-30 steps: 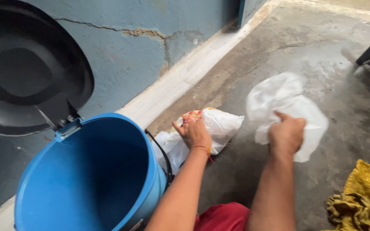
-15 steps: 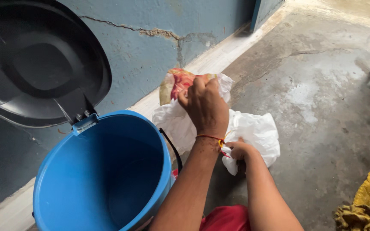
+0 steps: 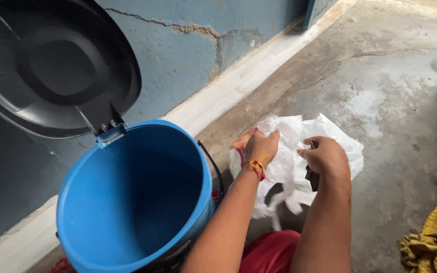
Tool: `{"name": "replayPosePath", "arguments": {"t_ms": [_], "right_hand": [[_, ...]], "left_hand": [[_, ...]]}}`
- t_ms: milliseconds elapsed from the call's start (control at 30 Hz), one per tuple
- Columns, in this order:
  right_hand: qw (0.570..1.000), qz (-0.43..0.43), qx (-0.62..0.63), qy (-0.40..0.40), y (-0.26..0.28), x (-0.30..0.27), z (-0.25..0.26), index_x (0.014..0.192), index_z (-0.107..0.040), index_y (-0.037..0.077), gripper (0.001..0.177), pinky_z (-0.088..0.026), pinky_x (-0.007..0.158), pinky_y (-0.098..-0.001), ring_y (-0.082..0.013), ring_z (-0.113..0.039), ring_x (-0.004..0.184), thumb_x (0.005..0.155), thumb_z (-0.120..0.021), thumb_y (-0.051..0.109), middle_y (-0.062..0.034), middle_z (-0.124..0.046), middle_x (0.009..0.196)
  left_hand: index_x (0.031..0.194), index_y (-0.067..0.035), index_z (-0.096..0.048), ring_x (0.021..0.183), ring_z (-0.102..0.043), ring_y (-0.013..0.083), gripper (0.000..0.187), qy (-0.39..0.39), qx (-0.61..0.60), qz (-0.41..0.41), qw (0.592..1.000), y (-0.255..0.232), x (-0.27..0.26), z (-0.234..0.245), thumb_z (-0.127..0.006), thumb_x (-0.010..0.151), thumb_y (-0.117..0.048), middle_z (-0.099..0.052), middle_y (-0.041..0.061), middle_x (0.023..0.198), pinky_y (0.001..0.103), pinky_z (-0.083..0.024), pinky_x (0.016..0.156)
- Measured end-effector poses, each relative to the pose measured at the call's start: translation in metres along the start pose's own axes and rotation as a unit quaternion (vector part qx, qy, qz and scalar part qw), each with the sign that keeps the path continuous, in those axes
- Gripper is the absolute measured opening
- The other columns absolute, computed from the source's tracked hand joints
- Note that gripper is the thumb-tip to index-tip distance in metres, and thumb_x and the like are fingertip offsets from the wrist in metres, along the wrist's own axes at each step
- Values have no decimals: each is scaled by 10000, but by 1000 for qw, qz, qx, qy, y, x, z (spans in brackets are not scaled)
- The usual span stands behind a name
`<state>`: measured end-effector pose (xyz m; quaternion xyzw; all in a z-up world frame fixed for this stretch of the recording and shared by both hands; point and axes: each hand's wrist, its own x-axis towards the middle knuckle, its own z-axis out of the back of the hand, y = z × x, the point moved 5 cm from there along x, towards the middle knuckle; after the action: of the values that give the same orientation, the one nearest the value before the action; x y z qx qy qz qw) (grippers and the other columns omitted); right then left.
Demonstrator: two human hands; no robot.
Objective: The person wipes the lid and the interior of a blue plastic bin with a cloth and removes paper scraps from a plastic bag.
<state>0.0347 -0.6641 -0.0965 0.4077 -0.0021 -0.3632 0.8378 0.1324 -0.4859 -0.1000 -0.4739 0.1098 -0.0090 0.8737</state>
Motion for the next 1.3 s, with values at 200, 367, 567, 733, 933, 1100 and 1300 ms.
{"name": "replayPosePath", "arguments": {"t_ms": [200,367,567,733,933,1100,1300], "right_hand": [[999,25,-34,-33,-21,23,-12,1253,-735,173,483,-556,798,-411,-260,-719,852,781,-819,231,-136,-756,1059],[974,65,-120,180,-45,52,-95,1184,-760,117,380,-544,754,-423,-258,-686,812,851,-788,299,-153,-742,993],[997,50,14,61,-12,36,-13,1102,-790,50,372,-530,700,-437,-256,-647,764,936,-750,380,-174,-725,913],[994,70,86,10,24,1,17,1047,-809,5,441,-520,665,-446,-255,-621,732,993,-725,434,-188,-714,861],[976,96,-36,190,17,40,-51,992,-826,106,314,-531,701,-334,-167,-683,727,704,-854,227,-45,-784,813],[998,-4,45,32,-6,55,1,947,-822,7,359,-501,582,-383,-205,-628,615,718,-885,276,-130,-735,771],[998,26,-39,41,-9,70,-32,1209,-714,11,747,-543,719,-370,-250,-697,801,614,-972,381,-168,-759,969]], "left_hand": [[1361,89,-515,1037,-670,297,836,65,-328,90,938,-19,-11,0,-801,723,-370,-645,229,1209,441,-569,846],[1482,-64,-395,998,-632,268,905,68,-288,11,955,-1,-6,-9,-709,635,-135,-570,153,1289,405,-550,790],[1479,-44,-469,1102,-642,231,801,-34,-218,-176,960,29,23,-13,-672,707,15,-580,137,1332,315,-538,889],[1451,-61,-502,1092,-662,223,709,-111,-182,-215,953,14,19,13,-655,767,52,-553,141,1330,306,-552,917],[906,-74,-746,1186,-650,310,294,-183,-128,-303,926,-13,6,59,-578,746,106,-645,147,1254,372,-502,1011],[689,-123,-777,1203,-546,307,147,-209,189,-173,944,-20,-8,81,-670,786,-149,-661,40,1281,478,-442,1023],[1373,1,-510,1378,-318,616,1128,-197,260,-47,944,4,-7,49,-905,550,-662,-204,329,1596,767,-384,997]]}}
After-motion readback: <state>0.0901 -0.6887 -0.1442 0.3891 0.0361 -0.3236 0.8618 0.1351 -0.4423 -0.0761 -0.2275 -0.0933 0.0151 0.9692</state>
